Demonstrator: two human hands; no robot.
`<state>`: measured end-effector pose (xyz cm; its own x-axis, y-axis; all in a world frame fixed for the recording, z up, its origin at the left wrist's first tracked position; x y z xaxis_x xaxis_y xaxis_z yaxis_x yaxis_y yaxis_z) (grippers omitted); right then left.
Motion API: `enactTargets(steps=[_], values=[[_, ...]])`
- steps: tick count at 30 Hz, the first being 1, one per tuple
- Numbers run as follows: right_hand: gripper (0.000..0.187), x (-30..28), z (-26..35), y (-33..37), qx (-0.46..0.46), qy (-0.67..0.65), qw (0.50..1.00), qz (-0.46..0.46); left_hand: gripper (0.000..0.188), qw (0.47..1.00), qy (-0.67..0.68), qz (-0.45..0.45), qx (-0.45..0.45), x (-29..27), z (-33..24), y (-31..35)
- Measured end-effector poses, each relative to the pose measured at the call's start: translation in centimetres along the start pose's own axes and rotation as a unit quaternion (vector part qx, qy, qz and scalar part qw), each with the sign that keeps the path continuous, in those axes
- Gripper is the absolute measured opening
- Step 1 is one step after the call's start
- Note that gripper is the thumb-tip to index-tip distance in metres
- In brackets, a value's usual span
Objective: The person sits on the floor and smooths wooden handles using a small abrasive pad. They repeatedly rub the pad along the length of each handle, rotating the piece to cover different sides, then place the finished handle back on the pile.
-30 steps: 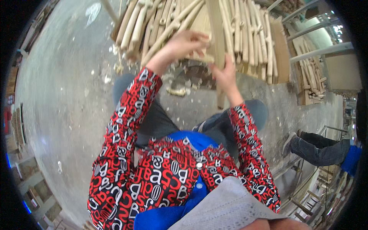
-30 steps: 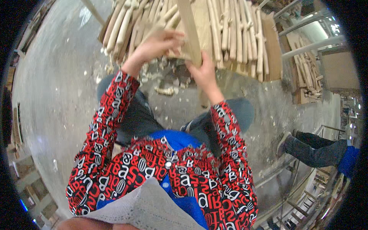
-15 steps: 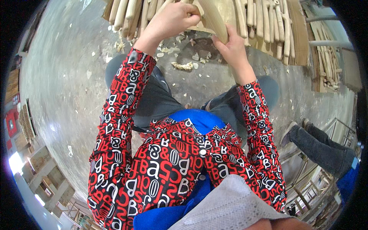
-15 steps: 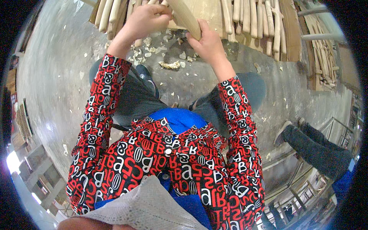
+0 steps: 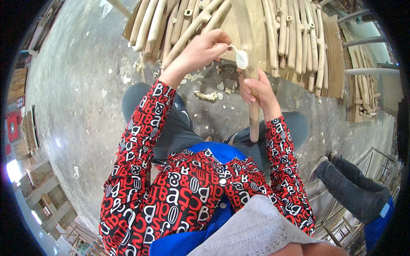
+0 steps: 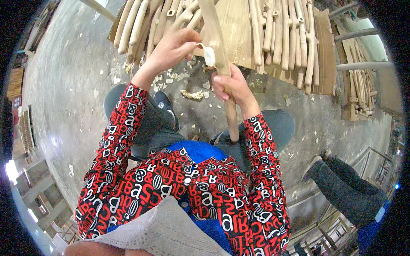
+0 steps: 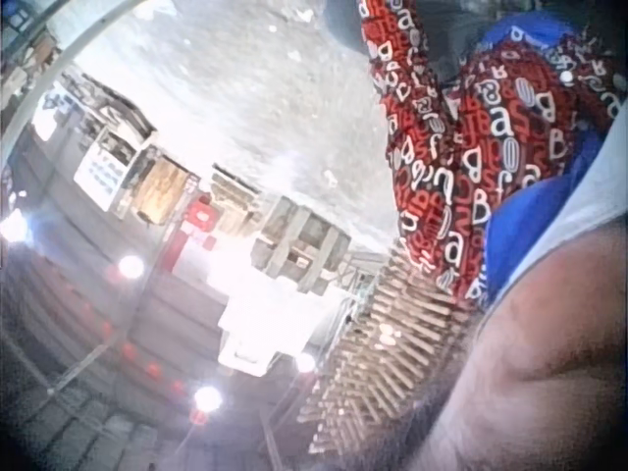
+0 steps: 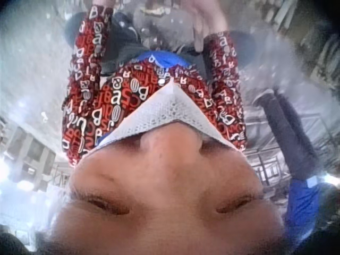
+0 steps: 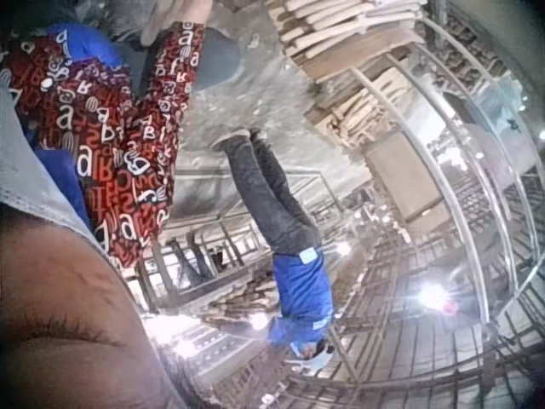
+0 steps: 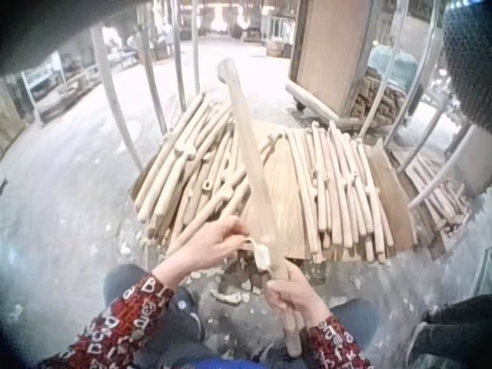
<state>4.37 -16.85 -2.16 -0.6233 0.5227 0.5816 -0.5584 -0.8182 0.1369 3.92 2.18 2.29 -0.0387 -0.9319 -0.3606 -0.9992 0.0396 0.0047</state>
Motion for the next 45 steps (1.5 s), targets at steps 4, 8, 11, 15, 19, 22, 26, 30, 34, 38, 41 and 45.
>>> enactTargets(steps=[4,8,11,15,19,22,26,30,34,38,41,45], values=[[0.038,0.5,0.1,0.2,0.016,-0.195,0.977,0.089,0.034,0.974,0.225,0.002,0.037,0.9,-1.8,0.2],[0.036,0.3,-0.4,0.4,0.023,-0.263,0.959,0.100,0.038,0.980,0.028,-0.067,0.187,2.1,-2.9,0.4],[0.032,0.9,-0.2,0.7,0.033,-0.377,0.904,0.199,0.028,0.981,0.014,-0.055,0.188,2.5,-2.3,0.0],[0.032,1.2,-0.5,1.4,0.062,-0.439,0.853,0.275,0.015,0.977,0.102,-0.066,0.173,3.4,-2.9,-0.4],[0.033,1.6,-0.3,1.2,0.055,-0.466,0.830,0.301,0.012,0.974,0.037,-0.052,0.217,3.2,-3.7,-0.7],[0.029,1.3,0.1,1.2,0.032,-0.435,0.867,0.239,0.012,0.982,0.089,-0.009,0.168,3.9,-4.1,-0.5],[0.026,-0.4,0.8,1.3,-0.029,-0.462,0.856,0.231,0.012,0.951,0.031,0.028,0.305,6.3,-5.9,1.0],[0.024,-0.5,1.2,0.7,-0.023,-0.435,0.890,0.136,0.007,0.959,0.222,-0.043,0.169,5.5,-3.9,0.1],[0.021,-1.0,0.7,0.1,-0.027,-0.207,0.975,-0.075,0.018,0.976,0.195,-0.079,0.059,4.6,-2.8,-1.3],[0.020,-0.7,0.8,-0.4,-0.038,-0.069,0.981,-0.179,0.026,0.992,-0.006,-0.099,0.080,4.1,-2.9,-1.9],[0.022,-0.6,1.0,-0.3,-0.058,-0.032,0.974,-0.217,0.027,0.967,-0.148,-0.124,0.170,4.3,-3.2,-1.6],[0.018,-0.2,1.0,-0.5,-0.053,0.033,0.968,-0.242,0.020,0.958,-0.155,-0.130,0.202,4.9,-3.1,-1.7]])
Point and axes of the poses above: each hand's wrist, its own y-axis away from the middle knuckle, its own x-axis out of the palm, z = x × y, the point moved 4 cm from there along -y, towards the middle knuckle, and after that the axes turned 1 degree about -z, right-handed, at the moved point
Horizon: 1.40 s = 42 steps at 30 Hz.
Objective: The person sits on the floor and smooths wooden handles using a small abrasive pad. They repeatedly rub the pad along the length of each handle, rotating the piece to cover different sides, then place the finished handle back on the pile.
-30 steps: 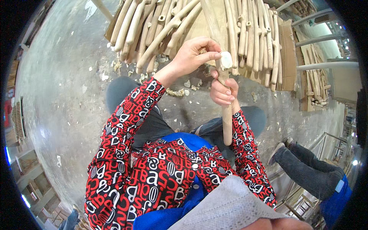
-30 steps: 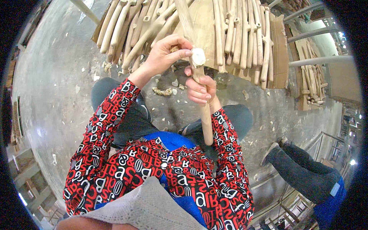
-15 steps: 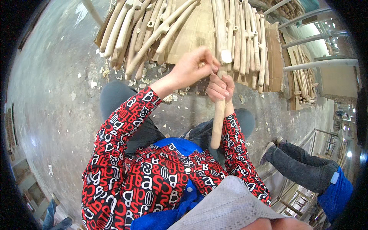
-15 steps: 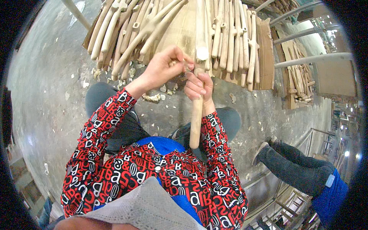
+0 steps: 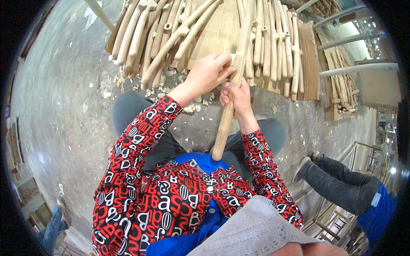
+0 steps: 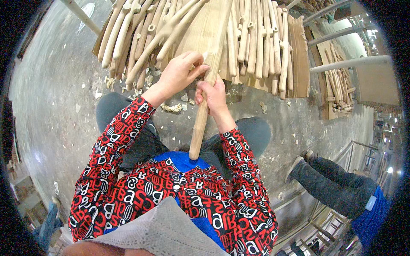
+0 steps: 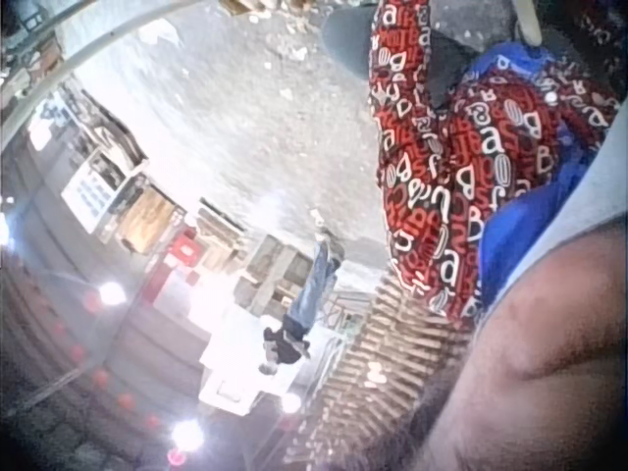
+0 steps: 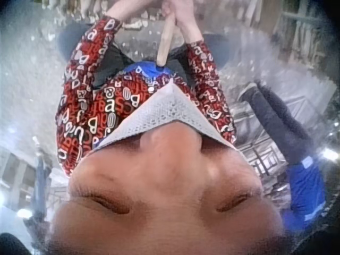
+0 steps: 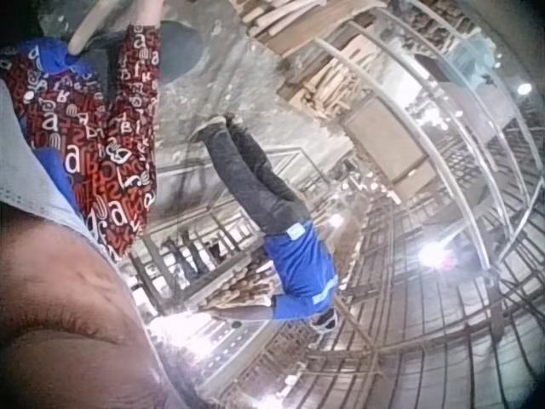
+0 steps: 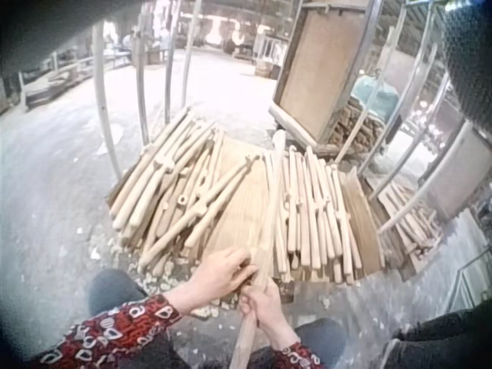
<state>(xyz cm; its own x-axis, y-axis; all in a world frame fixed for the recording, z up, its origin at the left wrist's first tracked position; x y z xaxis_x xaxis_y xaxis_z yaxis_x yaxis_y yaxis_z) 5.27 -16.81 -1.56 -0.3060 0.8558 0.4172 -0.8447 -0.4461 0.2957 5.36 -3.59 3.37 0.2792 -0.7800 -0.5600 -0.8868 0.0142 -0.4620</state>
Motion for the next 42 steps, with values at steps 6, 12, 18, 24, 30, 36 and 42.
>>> enactTargets(steps=[6,12,18,24,30,36,42], values=[[0.026,-0.2,0.4,0.3,0.046,-0.107,0.987,0.112,0.014,0.995,0.082,0.033,0.040,-0.6,-0.2,-0.2],[0.029,-0.1,0.2,1.0,0.099,-0.184,0.957,0.201,0.014,0.982,0.179,0.008,-0.067,-1.5,0.5,0.0],[0.029,0.1,0.3,0.9,0.063,-0.083,0.986,0.128,0.013,0.996,-0.007,0.024,0.081,-3.0,-0.1,0.1],[0.029,-0.2,0.3,0.5,0.026,0.017,0.998,0.055,0.012,0.992,-0.073,0.004,0.102,-2.5,-0.9,0.7],[0.031,-0.6,0.0,0.2,0.018,0.056,0.997,0.041,0.009,0.991,-0.102,0.015,0.086,-2.1,-0.9,0.6],[0.031,-0.4,0.0,0.0,-0.001,0.090,0.995,0.042,0.009,0.991,-0.112,0.014,0.064,-1.5,-0.6,0.6],[0.029,0.0,0.6,0.2,0.033,-0.016,0.996,0.086,0.013,0.998,-0.065,0.019,0.019,-2.4,0.3,-0.1]])
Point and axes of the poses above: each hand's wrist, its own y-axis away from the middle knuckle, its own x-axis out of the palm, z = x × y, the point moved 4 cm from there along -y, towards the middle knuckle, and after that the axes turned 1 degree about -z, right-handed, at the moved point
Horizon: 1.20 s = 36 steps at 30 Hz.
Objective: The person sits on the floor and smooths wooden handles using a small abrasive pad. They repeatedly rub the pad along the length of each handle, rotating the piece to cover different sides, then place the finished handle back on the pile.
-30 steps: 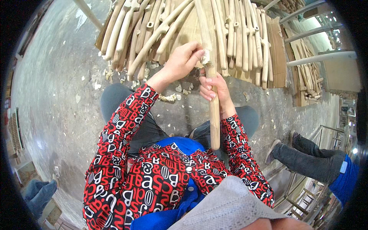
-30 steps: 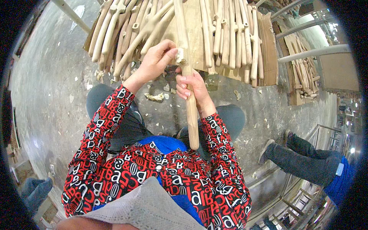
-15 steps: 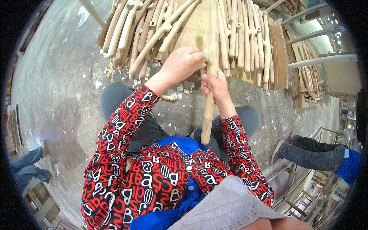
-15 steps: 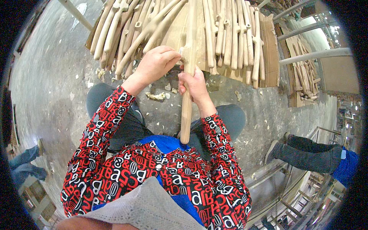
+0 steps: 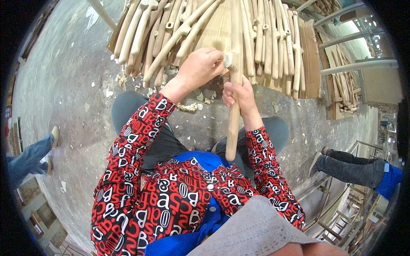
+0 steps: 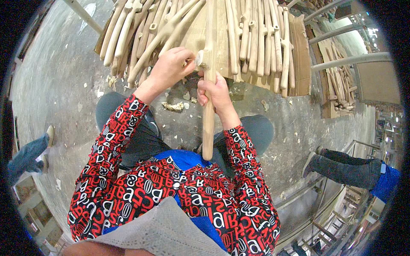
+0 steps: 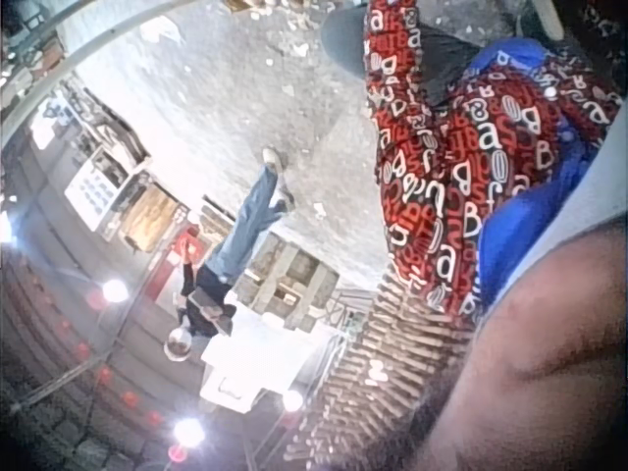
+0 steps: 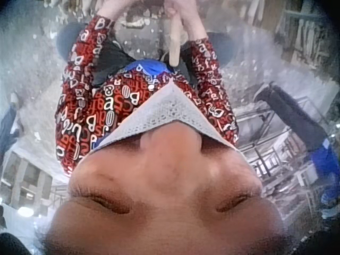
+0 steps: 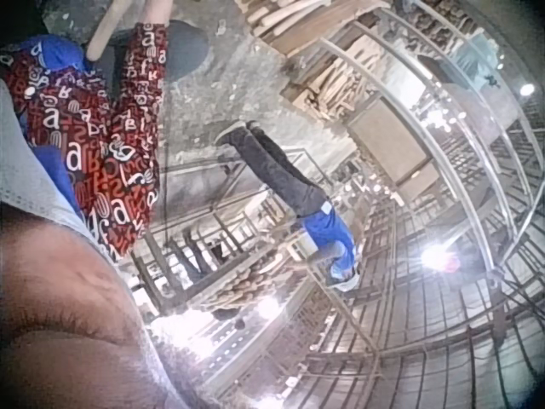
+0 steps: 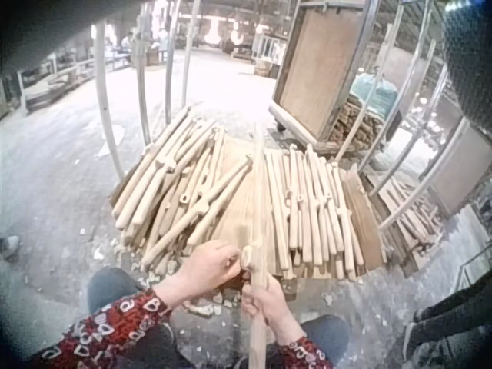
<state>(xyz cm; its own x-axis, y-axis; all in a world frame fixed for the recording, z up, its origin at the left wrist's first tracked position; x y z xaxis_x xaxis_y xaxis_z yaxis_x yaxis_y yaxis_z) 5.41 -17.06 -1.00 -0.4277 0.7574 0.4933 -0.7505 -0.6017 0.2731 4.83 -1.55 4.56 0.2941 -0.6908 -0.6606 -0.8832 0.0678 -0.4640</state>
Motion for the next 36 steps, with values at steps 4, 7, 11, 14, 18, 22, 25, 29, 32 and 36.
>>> enactTargets(steps=[4,7,11,14,18,22,25,29,32,36], values=[[0.029,0.3,0.0,0.2,-0.009,0.024,1.000,-0.010,0.011,0.999,0.025,-0.012,0.041,-0.5,-0.3,0.2],[0.031,0.0,0.0,0.1,-0.026,0.063,0.997,-0.037,0.014,0.999,0.012,0.002,0.049,-0.5,-0.3,0.4],[0.031,-0.1,0.2,0.0,-0.033,0.069,0.996,-0.044,0.014,0.999,0.005,-0.006,0.048,-0.3,-0.6,0.3],[0.028,0.0,0.2,0.1,-0.018,0.044,0.998,-0.039,0.014,0.999,-0.003,-0.004,0.038,-0.2,-0.5,0.4],[0.021,0.6,0.0,0.2,0.014,-0.067,0.998,-0.006,0.015,0.999,-0.005,0.002,0.047,-0.2,-0.6,0.4],[0.012,0.8,-0.5,-0.1,0.065,-0.248,0.965,0.045,0.018,0.997,0.041,-0.059,-0.008,0.3,-0.6,0.4],[0.009,1.0,-0.9,-0.1,0.097,-0.347,0.929,0.084,0.017,0.998,0.005,-0.032,-0.050,1.0,0.0,0.6],[0.014,0.3,-1.5,-0.2,0.085,-0.334,0.935,0.088,0.016,0.998,-0.064,-0.012,0.022,1.6,-0.4,0.7],[0.017,0.2,-1.6,-0.2,0.087,-0.332,0.935,0.092,0.013,0.994,-0.074,-0.030,0.069,1.4,-0.5,0.6],[0.017,0.6,-1.1,0.1,0.109,-0.394,0.904,0.129,0.015,0.995,-0.051,-0.053,0.073,1.2,-0.3,0.3]])
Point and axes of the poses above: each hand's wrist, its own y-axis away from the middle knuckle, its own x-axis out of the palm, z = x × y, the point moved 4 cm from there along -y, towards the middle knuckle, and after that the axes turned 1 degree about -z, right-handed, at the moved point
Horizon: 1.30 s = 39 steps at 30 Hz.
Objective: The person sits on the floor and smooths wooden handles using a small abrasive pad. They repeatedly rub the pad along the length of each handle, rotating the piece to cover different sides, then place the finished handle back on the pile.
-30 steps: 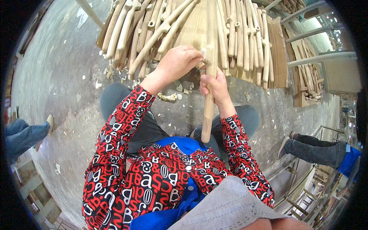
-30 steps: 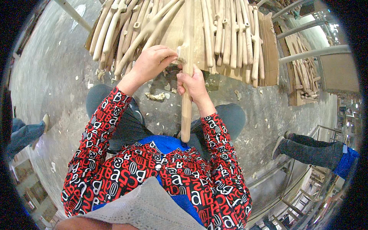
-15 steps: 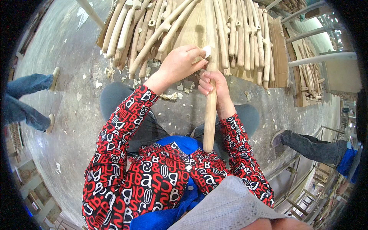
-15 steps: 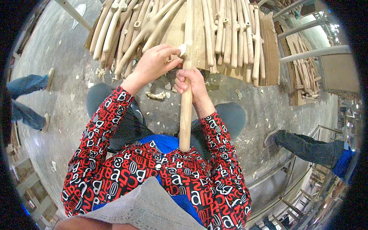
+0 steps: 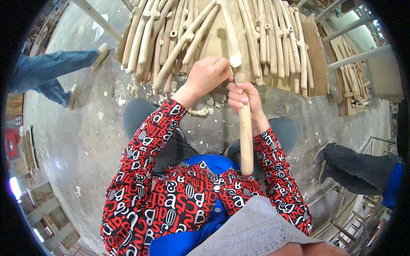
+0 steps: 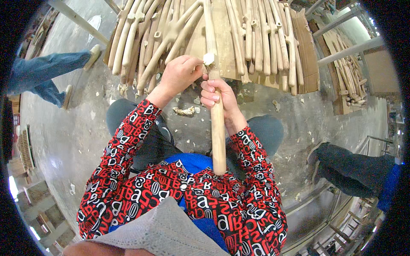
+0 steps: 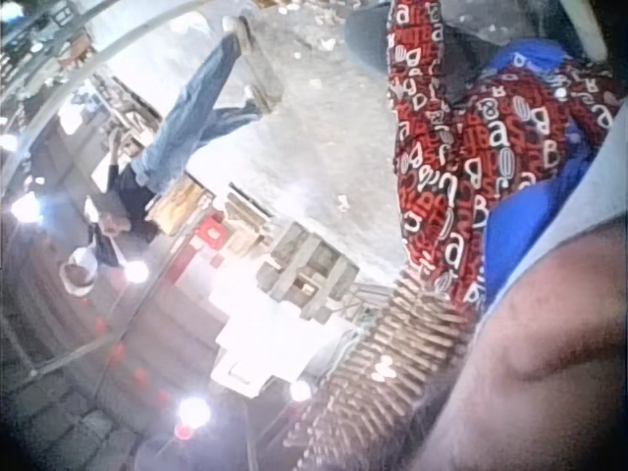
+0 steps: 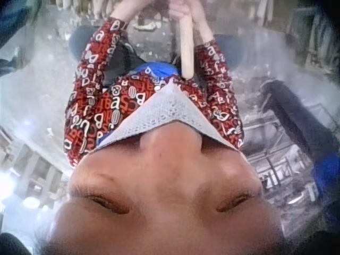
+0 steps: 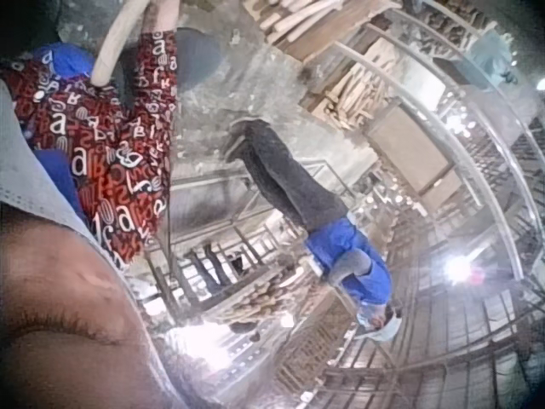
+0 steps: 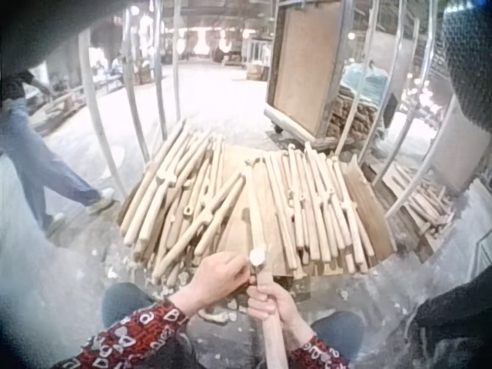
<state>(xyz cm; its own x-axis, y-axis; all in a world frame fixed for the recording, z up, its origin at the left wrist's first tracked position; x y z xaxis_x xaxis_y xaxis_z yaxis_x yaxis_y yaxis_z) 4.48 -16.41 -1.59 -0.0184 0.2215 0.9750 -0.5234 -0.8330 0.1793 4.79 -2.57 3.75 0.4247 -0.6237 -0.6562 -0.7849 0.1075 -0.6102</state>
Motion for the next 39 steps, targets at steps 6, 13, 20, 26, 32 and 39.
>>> enactTargets(steps=[6,13,20,26,32,39], values=[[0.014,0.1,-0.2,0.2,0.036,-0.045,0.998,0.014,0.020,0.995,0.089,0.022,-0.036,-0.2,0.1,-0.2],[0.005,0.1,-0.3,-0.4,0.026,0.012,0.999,-0.019,0.023,0.998,0.035,0.030,0.044,-0.3,0.0,-0.3],[0.005,0.2,-0.2,-0.2,0.037,-0.006,0.999,-0.038,0.019,0.993,-0.001,-0.006,0.116,0.2,-0.1,-0.5],[0.007,-0.1,0.4,0.6,0.025,0.028,0.996,-0.087,0.020,0.994,0.038,0.056,0.081,0.7,0.0,-0.5],[0.020,-0.4,0.1,0.3,-0.008,0.120,0.986,-0.118,0.017,0.986,-0.044,0.080,0.142,0.8,-0.2,0.0],[0.007,0.1,-0.2,0.7,-0.039,0.173,0.975,-0.137,0.023,0.988,-0.028,0.018,0.151,-0.2,-1.2,0.5]])
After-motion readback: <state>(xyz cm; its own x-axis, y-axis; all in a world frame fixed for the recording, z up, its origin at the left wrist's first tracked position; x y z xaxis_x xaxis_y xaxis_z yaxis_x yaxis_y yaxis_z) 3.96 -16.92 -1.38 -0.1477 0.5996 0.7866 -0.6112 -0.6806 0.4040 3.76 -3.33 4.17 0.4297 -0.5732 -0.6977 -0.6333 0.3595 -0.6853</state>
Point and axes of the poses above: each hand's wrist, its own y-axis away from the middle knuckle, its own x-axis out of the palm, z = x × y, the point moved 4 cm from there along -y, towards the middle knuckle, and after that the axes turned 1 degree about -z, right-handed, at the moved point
